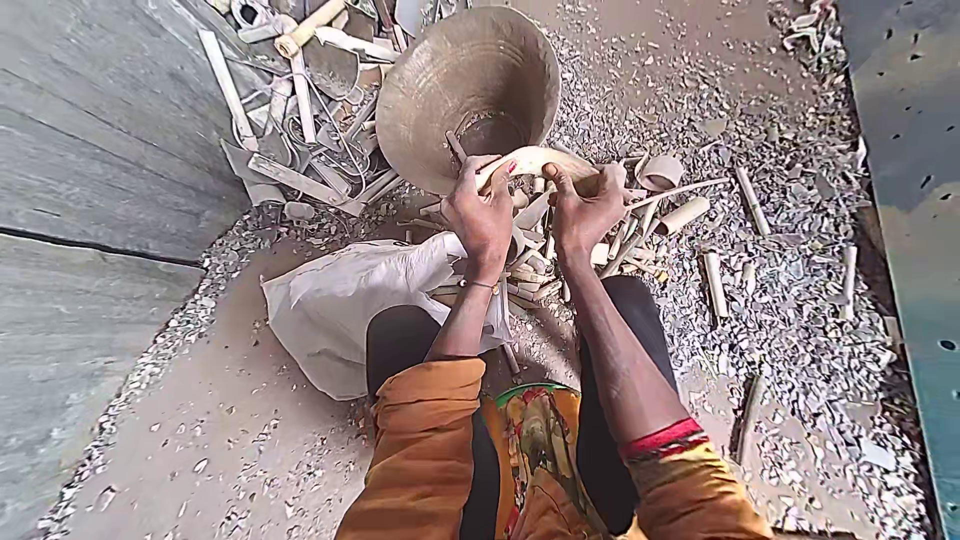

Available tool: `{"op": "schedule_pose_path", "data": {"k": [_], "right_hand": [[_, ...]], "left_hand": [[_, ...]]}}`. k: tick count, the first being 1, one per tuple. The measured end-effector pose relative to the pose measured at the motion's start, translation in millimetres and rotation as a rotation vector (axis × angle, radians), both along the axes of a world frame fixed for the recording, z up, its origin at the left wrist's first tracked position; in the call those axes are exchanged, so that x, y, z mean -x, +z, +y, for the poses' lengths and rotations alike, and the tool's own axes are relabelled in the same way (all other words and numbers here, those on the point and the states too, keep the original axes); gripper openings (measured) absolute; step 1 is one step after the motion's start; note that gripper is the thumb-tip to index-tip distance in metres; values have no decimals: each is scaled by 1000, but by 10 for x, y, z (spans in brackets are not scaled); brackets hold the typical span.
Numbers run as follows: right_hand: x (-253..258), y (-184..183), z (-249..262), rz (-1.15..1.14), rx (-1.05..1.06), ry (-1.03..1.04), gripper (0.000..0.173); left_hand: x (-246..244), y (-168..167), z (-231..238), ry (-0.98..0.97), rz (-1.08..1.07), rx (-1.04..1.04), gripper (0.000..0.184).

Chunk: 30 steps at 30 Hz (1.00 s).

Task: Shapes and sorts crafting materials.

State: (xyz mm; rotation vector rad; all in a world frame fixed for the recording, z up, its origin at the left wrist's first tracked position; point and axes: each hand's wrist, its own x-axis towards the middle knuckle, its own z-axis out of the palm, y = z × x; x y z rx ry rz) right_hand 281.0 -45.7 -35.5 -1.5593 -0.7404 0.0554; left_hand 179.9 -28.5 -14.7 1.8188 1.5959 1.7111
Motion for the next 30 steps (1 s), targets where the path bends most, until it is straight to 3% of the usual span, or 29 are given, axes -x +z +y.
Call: {"op": "schedule_pose_path", "data": {"k": [6,8,11,14,16,18,19,22,25,26,30], "right_hand": [[117,-292,160,159,33,-146,32],[138,-385,201,231,59,-111,32],[-27,-252,186,444,96,245,31],[-211,131,48,398,67,520,31],[-266,286,-117,357,78,603,17],[-367,295,-238,443,68,733,3],[-422,283,-298,519,77,833,11],[-513,268,-474,625,141,1283,36],[-516,322,-650,728,190,1539,82],[-512,343,-696,770,214,1599,86],[-358,310,-810,796,378,1818,72]], "left_hand": [[-174,-54,24,21,187,174,19],[-136,-58,72,6,208,268,22],[170,137,267,-184,-9,453,39],[451,329,328,-464,-330,435,35],[531,450,202,-578,-426,522,28],[504,480,131,-577,-488,620,38],[455,468,106,-525,-509,633,43],[324,346,75,-399,-523,517,48],[292,334,93,-362,-597,270,49],[309,350,88,-371,-631,196,50],[439,320,120,-435,-551,-154,48]]}}
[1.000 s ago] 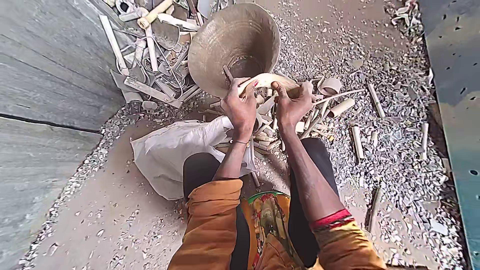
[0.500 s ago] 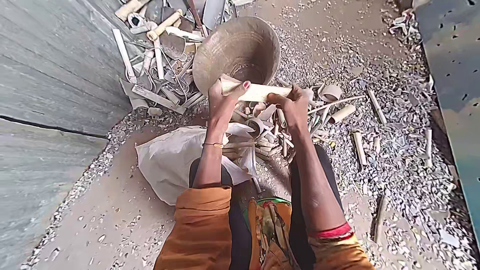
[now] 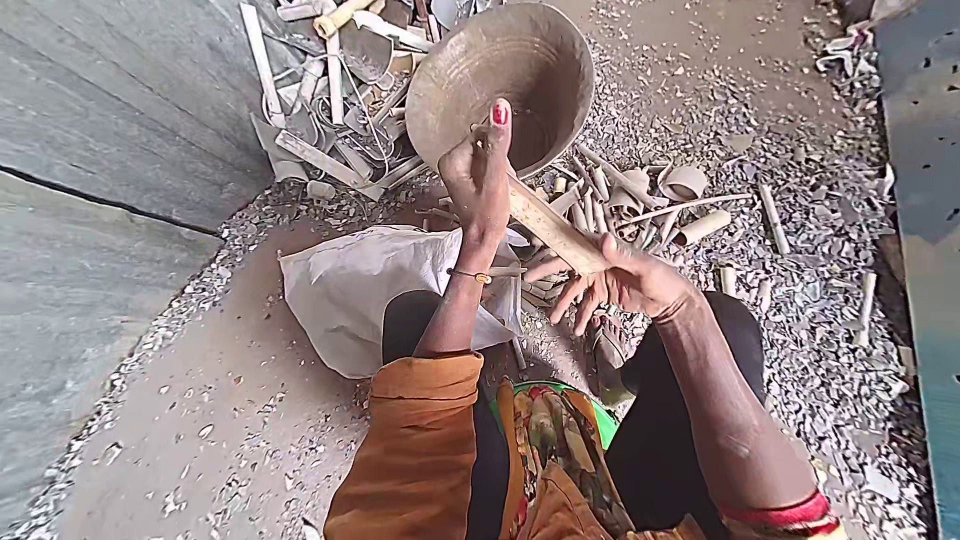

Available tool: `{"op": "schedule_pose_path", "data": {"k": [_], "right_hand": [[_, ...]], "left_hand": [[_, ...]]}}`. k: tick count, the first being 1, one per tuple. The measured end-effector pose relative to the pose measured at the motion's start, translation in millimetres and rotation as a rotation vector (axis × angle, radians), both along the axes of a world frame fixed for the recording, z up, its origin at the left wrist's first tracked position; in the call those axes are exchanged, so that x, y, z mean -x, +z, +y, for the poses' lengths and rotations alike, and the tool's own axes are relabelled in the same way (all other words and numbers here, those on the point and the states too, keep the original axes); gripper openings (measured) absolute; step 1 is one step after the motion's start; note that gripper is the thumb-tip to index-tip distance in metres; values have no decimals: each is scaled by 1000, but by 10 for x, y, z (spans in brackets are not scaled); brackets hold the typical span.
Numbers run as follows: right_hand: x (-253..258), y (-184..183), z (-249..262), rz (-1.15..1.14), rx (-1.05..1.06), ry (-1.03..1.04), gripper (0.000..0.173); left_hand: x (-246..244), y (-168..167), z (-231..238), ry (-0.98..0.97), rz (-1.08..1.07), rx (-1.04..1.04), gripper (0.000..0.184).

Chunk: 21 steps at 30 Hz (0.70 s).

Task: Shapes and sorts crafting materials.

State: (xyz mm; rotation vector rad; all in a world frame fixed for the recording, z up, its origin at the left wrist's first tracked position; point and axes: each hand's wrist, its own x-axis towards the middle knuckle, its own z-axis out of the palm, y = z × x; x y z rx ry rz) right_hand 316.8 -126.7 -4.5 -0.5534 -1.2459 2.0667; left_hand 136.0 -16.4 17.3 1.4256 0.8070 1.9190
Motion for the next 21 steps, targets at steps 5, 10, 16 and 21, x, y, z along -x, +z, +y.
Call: {"op": "schedule_pose_path", "data": {"k": [5,10,16,21], "right_hand": [[185,-10,-48,-232,-23,-394,22],[-133,96,-67,-1052,-780,-808,51],[-186,2,-103,-1193,-932,-804,60],[-274,88,-189,-792,-296,-834,81]], "left_hand": [[184,42,0,-449,13,17,49],[527,193,-62,-847,234,246,61],[304,-2,-271,-609,633,766,34],[212,-169,-225,-395,656,393,30]]}}
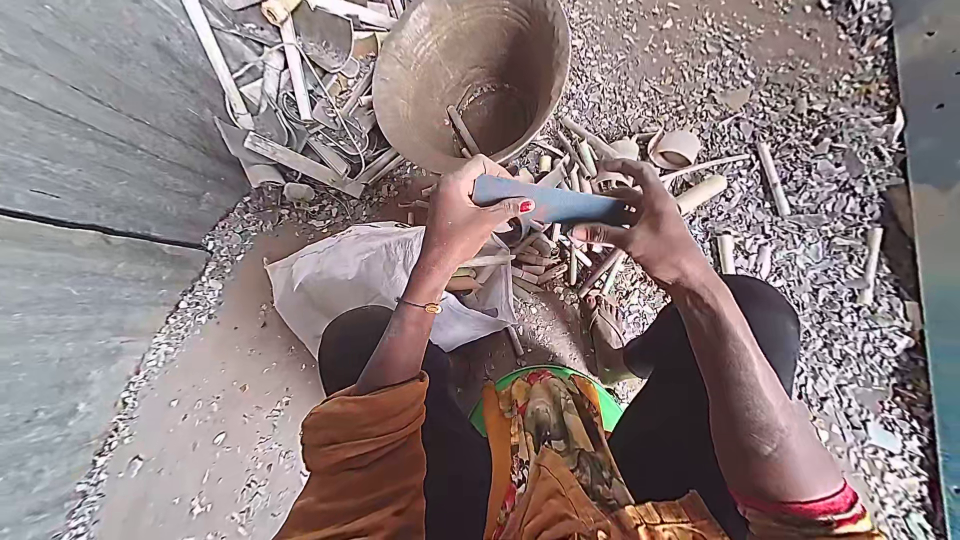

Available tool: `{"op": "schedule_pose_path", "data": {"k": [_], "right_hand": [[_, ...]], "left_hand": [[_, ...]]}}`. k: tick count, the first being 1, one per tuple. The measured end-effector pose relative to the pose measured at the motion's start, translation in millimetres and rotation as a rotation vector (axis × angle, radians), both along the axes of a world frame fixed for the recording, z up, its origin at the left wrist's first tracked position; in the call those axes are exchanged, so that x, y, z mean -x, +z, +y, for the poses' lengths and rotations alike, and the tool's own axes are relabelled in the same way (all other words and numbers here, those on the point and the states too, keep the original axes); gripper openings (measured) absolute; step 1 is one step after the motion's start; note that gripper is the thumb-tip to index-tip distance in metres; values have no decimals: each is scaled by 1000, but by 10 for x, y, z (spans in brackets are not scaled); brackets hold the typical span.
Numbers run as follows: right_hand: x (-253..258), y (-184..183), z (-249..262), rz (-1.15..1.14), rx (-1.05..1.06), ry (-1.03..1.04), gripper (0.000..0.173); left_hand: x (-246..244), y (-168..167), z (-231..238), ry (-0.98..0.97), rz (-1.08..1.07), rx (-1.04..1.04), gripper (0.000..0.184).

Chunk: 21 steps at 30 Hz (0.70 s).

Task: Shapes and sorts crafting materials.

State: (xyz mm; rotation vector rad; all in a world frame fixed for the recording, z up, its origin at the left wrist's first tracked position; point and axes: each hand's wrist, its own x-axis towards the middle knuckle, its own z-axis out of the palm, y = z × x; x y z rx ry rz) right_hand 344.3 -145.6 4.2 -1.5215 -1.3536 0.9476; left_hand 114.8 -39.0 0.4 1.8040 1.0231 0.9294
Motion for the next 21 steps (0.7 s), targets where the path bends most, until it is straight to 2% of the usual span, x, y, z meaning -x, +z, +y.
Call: {"op": "schedule_pose_path", "data": {"k": [2,4,6,9,16,21], "right_hand": [[7,-68,-12,125,-13,-107,58],[28,-151,17,55,-123,-176,36],[41,-202,114,-50,-196,-270,38],[28,-246,276,-57,-307,-347,47],[123,-240,384,-73,-582,-445,37],[210,-327,597,-82,-681,-570,37]], "left_hand": [[-45,-43,-7,45,-4,-103,29],[-114,-73,-30,82,-9,-153,30],[-196,-78,-72,123,-2,-190,32],[-277,-65,-137,190,20,-264,35],[-324,-120,-113,311,-136,-630,24],[-473,-158,44,409,-192,-685,26]]}}
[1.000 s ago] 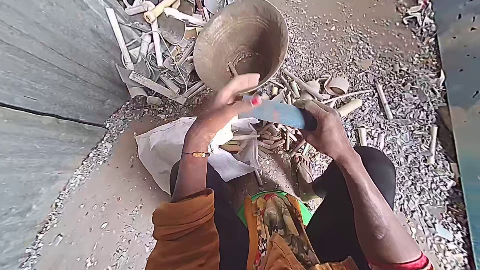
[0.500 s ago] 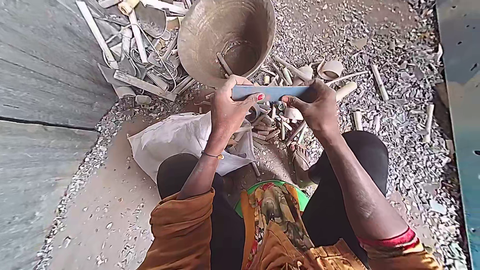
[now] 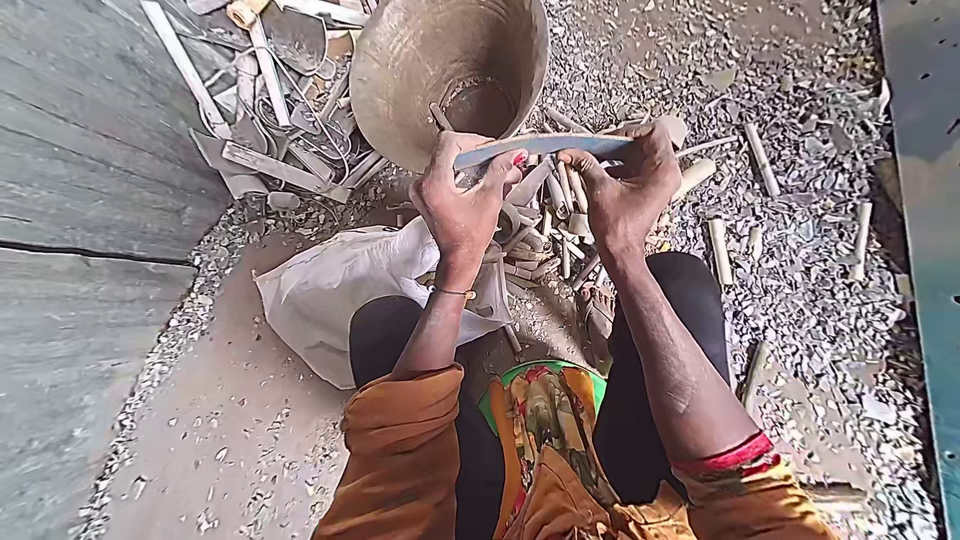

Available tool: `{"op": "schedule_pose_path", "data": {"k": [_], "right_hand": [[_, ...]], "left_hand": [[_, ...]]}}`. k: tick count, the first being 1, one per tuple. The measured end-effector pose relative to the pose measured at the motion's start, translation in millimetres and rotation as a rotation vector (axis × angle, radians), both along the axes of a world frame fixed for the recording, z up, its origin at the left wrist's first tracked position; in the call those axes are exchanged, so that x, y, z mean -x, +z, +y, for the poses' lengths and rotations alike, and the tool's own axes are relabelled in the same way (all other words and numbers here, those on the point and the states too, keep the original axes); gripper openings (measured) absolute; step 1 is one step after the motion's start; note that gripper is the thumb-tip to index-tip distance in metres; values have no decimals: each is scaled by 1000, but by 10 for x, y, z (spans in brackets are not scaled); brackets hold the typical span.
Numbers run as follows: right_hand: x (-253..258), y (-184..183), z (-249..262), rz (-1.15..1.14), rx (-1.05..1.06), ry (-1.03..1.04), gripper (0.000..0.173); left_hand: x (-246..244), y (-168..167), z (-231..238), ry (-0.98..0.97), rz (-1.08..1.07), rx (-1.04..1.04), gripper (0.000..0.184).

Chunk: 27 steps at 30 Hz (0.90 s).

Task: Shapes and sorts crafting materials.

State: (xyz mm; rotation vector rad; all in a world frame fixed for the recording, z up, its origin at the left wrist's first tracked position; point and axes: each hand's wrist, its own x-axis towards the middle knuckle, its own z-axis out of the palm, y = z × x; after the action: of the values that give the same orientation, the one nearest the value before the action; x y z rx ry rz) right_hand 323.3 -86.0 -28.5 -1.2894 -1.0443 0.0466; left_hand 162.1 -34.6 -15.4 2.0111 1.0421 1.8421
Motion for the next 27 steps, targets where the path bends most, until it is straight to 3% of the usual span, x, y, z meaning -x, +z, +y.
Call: {"op": "schedule_pose_path", "data": {"k": [7,15,19,27], "right_hand": [[210,-63,398,24,87,-263,38],[530,-350,646,-92,292,-317,25],[652,-266,586,-386,229,-198,7],[600,-356,585,-904,-43,-40,9]], "left_hand": [[-221,-16,185,308,44,119,31],[-245,-208,288,483,149,710,34],[-235,-407,180,506,-18,857,38],[-493,-509,62,484,-509,1045,25]]}}
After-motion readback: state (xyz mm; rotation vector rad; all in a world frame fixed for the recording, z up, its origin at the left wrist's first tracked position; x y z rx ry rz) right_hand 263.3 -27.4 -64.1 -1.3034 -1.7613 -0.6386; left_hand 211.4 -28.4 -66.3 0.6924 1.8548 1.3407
